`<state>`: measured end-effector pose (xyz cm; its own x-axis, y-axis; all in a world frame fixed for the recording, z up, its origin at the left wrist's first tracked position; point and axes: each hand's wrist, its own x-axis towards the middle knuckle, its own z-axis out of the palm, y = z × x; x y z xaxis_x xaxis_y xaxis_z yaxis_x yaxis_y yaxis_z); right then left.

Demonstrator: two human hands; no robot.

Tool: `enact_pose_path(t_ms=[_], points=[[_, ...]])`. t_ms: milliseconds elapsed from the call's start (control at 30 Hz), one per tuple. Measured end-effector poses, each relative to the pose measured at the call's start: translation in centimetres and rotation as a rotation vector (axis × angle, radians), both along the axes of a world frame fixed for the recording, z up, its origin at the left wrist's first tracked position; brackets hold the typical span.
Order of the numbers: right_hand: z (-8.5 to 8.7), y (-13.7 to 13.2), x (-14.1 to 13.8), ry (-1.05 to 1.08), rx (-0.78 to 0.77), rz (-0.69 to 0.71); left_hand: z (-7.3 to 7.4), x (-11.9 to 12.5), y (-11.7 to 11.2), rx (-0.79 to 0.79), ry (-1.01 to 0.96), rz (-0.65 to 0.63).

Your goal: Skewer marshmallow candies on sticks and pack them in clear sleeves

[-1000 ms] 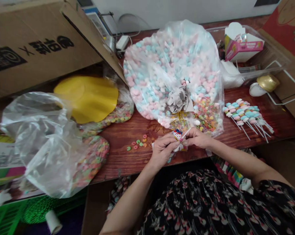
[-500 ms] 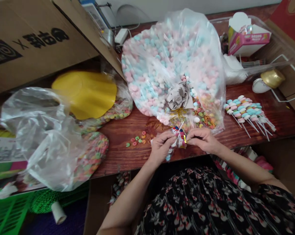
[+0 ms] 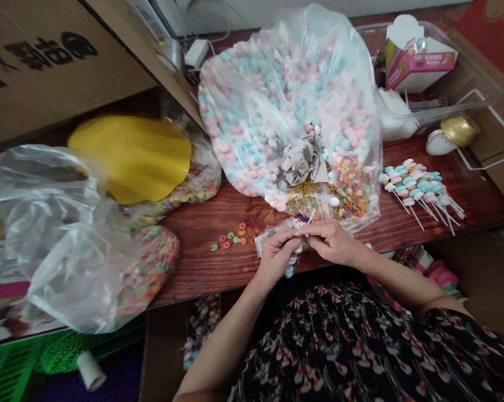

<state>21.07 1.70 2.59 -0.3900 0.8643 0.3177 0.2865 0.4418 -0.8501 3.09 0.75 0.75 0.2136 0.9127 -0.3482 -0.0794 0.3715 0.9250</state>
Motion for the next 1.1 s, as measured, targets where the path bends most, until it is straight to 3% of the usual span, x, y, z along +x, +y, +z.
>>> enact_pose_path(t_ms=[200,333,500,633,733,867,1033,1100], points=[[-0.2,-0.4,0.0,-0.030,0.031,0.010,-0.5,0.1,0.1,0.055,-0.025,0.007],[-0.1,-1.3,0.3,-0.015,-0.026,-0.127,0.2,0.2,0.1,0.159,-0.013,0.028],[-1.0,-1.8,0.3,0.166,-0.357,-0.158,0.9,0.4,0.2,0.397,0.112,-0.017],[-1.9,-0.8,0.4,0.450,-0.713,-0.016,1.8,0.8,0.5,0.523,0.170,-0.071],[-1.8,0.0,1.0,0.538,-0.828,0.094,2.7,0.9,0.7,0.556,0.178,-0.115],[-1.4,0.3,1.5,0.527,-0.791,0.119,3.1,0.9,1.1,0.594,0.190,-0.135],[-1.4,0.0,1.6,0.442,-0.707,0.028,2.5,1.2,1.4,0.699,0.153,-0.146],[-1.3,-0.2,1.6,0.436,-0.608,-0.021,2.4,1.3,1.5,0.733,0.127,-0.143]])
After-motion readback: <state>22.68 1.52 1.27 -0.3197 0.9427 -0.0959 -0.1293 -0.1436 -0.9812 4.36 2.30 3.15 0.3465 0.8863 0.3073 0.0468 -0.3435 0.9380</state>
